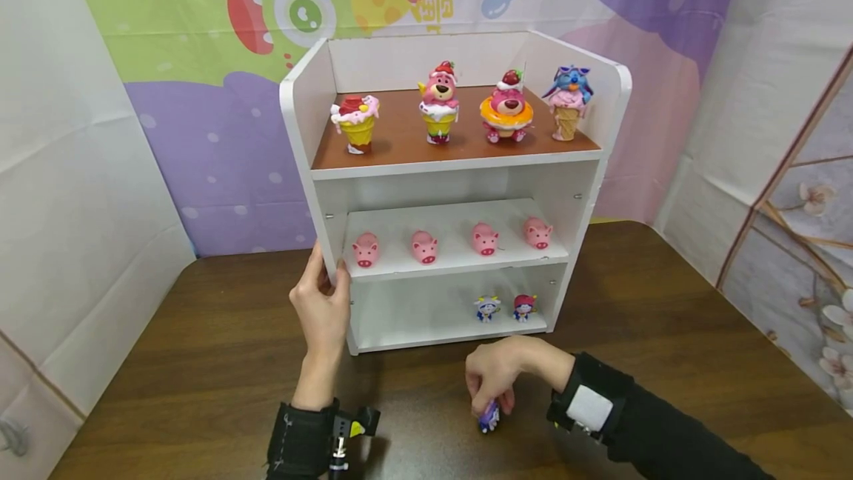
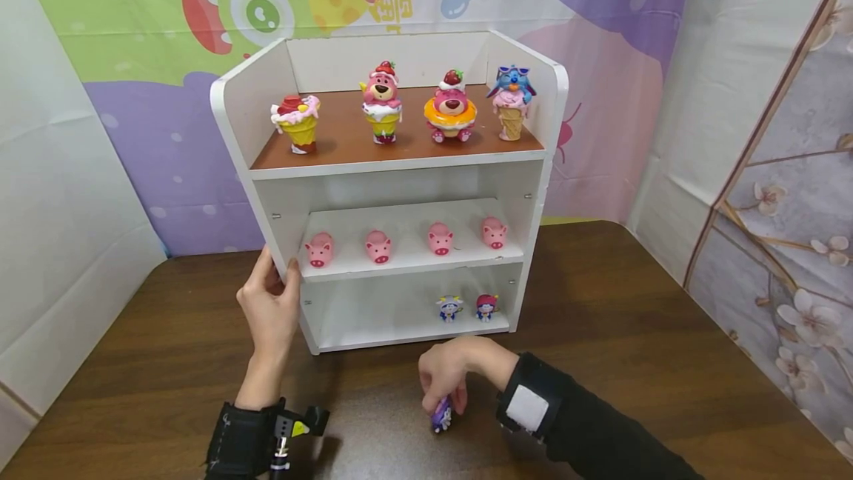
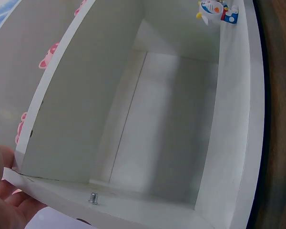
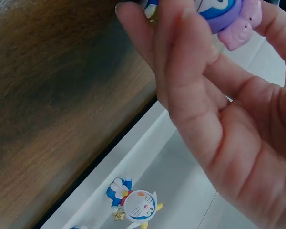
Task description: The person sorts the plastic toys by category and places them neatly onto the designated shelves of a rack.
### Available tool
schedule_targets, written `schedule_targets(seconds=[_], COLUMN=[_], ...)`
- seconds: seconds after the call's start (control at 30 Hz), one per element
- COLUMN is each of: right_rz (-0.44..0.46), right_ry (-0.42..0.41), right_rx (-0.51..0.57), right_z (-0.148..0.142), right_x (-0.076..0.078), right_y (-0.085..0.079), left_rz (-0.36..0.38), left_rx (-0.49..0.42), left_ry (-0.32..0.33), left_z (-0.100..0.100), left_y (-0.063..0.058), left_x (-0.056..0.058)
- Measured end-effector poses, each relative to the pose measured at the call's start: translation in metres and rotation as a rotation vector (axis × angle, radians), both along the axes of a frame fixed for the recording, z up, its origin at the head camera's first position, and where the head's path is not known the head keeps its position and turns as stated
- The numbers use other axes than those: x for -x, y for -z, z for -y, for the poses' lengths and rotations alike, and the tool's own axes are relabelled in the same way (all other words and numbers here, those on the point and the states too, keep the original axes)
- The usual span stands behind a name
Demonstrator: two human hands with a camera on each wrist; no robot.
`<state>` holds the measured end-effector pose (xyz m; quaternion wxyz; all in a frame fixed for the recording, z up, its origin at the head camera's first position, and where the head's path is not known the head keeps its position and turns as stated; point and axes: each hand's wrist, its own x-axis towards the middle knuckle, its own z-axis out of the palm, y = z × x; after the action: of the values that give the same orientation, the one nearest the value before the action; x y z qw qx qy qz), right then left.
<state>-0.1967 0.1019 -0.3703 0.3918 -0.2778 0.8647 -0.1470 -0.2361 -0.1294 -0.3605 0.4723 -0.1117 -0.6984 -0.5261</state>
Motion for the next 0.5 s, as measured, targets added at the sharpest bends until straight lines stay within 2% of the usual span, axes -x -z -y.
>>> schedule_targets(seconds=[0.1,0.2,0.37,0.5], right_rz=[0.004,-0.048,-0.218,-0.31], right_ry=[0.012,0.023,-0.02,-0.087], right_rx=[0.027,0.071,0.234,0.386], right_z=[-0.002,-0.006,-0.016,-0.026], right_x=[0.001,0.001,-0.001,-0.004], right_y=[0.0,-0.002,-0.007,-0.006], left_rz=[0.001,0.002,0.004,0.001], left_rx=[-0.003,-0.005,-0.007,-0.007], left_ry=[-0.002,-0.003,-0.002,-0.001], left_z=[0.0,0.0,0.0,0.0], left_y=[0.0,0.0,0.0,0.0], left_x=[0.0,0.0,0.0,0.0])
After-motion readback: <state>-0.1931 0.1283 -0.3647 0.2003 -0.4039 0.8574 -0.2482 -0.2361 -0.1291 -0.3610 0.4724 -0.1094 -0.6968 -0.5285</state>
